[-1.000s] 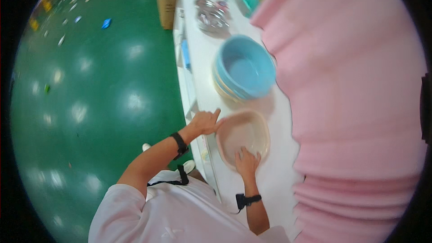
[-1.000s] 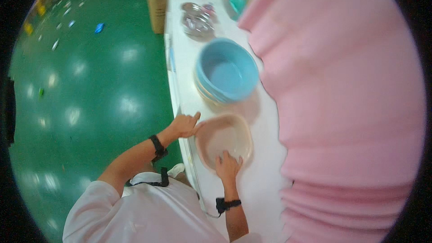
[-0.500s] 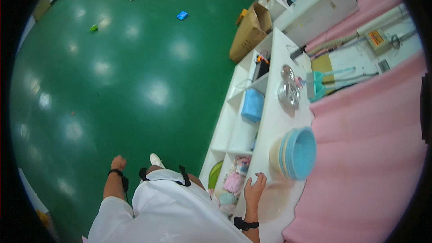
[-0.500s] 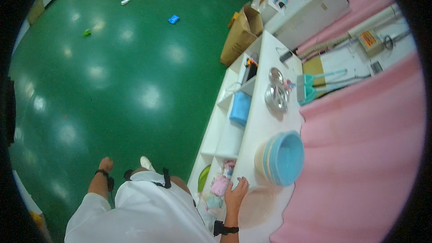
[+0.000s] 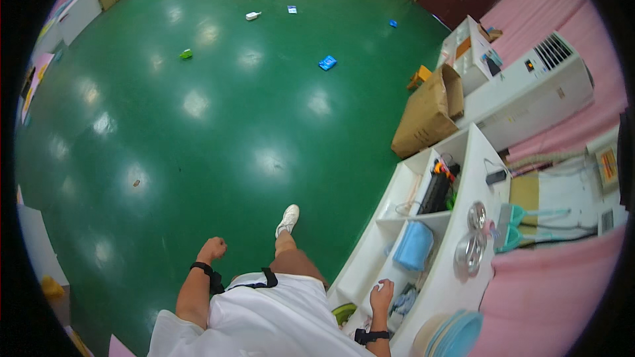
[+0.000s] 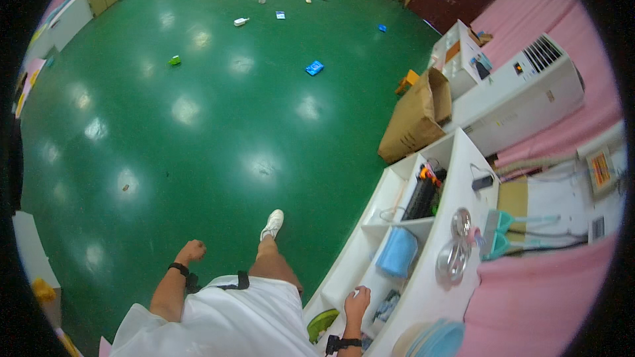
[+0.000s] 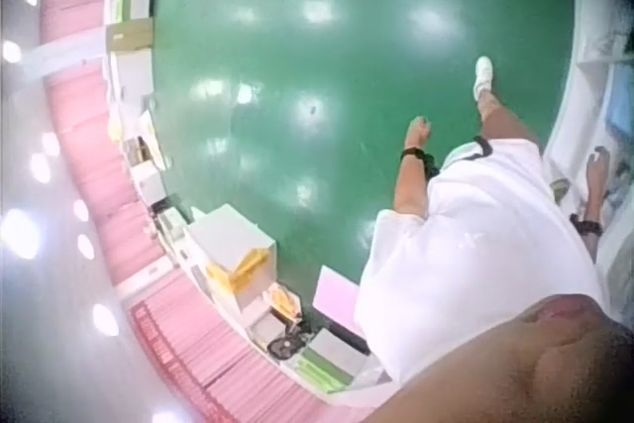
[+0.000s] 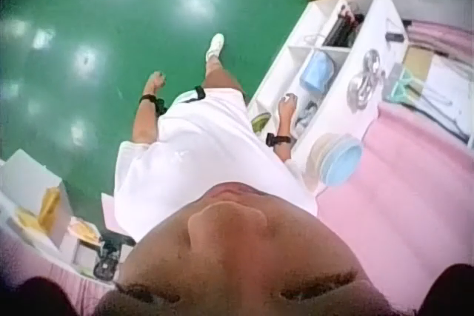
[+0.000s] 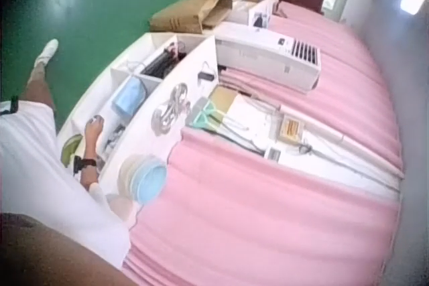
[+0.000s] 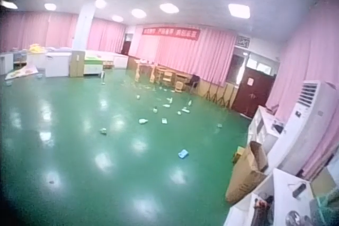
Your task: The person is tidying up a room by picking up various bottles and containers and placing them on shelves.
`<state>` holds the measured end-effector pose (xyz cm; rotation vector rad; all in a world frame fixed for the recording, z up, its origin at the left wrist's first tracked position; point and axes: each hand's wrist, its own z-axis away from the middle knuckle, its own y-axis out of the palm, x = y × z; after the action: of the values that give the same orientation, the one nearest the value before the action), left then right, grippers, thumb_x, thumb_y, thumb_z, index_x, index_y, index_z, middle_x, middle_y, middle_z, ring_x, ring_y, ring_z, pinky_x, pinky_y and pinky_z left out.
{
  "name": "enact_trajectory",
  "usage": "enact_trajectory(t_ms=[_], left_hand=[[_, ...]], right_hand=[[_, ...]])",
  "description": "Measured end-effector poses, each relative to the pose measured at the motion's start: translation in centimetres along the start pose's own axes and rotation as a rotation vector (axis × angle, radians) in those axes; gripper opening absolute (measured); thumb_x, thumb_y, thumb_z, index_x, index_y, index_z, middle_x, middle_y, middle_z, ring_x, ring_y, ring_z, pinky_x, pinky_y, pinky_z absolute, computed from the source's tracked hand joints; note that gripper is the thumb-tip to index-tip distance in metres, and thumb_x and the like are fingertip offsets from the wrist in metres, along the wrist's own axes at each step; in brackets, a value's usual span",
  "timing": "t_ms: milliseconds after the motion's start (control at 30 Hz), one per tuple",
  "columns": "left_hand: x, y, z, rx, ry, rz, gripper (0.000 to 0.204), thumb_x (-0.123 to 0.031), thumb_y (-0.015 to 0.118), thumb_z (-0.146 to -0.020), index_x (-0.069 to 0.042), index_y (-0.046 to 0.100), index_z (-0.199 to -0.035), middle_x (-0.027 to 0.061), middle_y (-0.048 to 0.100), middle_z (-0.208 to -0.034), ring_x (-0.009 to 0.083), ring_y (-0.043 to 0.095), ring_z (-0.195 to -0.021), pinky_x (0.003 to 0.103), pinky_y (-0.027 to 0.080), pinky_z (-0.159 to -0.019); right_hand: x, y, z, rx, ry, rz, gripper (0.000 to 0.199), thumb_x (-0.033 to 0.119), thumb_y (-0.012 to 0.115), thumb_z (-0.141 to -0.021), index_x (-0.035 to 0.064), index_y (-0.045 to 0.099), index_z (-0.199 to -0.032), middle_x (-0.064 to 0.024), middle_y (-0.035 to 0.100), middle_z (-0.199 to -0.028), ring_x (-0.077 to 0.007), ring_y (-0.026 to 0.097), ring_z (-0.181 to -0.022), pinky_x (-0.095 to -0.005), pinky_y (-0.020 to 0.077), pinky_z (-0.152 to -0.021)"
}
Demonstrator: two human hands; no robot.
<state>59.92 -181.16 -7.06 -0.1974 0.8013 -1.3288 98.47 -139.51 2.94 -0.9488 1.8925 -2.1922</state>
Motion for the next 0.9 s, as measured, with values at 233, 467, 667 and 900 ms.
enact_trajectory(t_ms=[233,467,667,900], left_hand=[[-8.3,-13.7,-8.3,-0.196,-0.017,0.32,0.023,-0.02,0.052,-0.081,0.002,0.058,-0.081,0.0132,0.063,-0.067,0.0215,0.063,-0.059,0.035,0.05,-0.057],[-8.3,-18.2,-16.3,-0.188,-0.239,0.299,0.019,-0.014,0.049,-0.08,0.002,0.056,-0.074,0.0128,0.06,-0.062,0.0217,0.061,-0.056,0.034,0.048,-0.054],[-8.7,-22.8,-25.9,0.111,-0.481,0.473,0.016,-0.011,0.049,-0.077,0.001,0.057,-0.07,0.012,0.06,-0.059,0.0198,0.059,-0.05,0.032,0.046,-0.046],[-18.0,-41.3,-44.5,0.046,-0.27,0.254,0.019,-0.014,0.05,-0.076,0.002,0.059,-0.072,0.0121,0.061,-0.061,0.0219,0.06,-0.053,0.034,0.05,-0.053]], right_hand=[[11.4,4.2,-26.9,0.13,-0.242,-0.007,0.014,0.009,0.057,-0.071,0.0012,0.055,-0.083,-0.0183,0.059,-0.085,-0.0362,0.054,-0.084,-0.0448,0.042,-0.076],[26.7,9.3,-44.8,0.389,-0.602,0.131,0.016,0.016,0.055,-0.075,0.0011,0.055,-0.08,-0.018,0.059,-0.08,-0.0376,0.056,-0.079,-0.0453,0.0447,-0.073],[32.7,13.8,-54.7,0.564,-0.404,0.203,0.02,0.02,0.05,-0.077,0.0015,0.056,-0.082,-0.0196,0.061,-0.085,-0.0374,0.058,-0.083,-0.0449,0.0456,-0.074],[34.3,18.7,-62.3,0.852,0.021,0.198,0.035,0.028,0.051,-0.075,0.0046,0.063,-0.098,-0.0208,0.062,-0.1,-0.0345,0.058,-0.096,-0.04,0.0457,-0.084]])
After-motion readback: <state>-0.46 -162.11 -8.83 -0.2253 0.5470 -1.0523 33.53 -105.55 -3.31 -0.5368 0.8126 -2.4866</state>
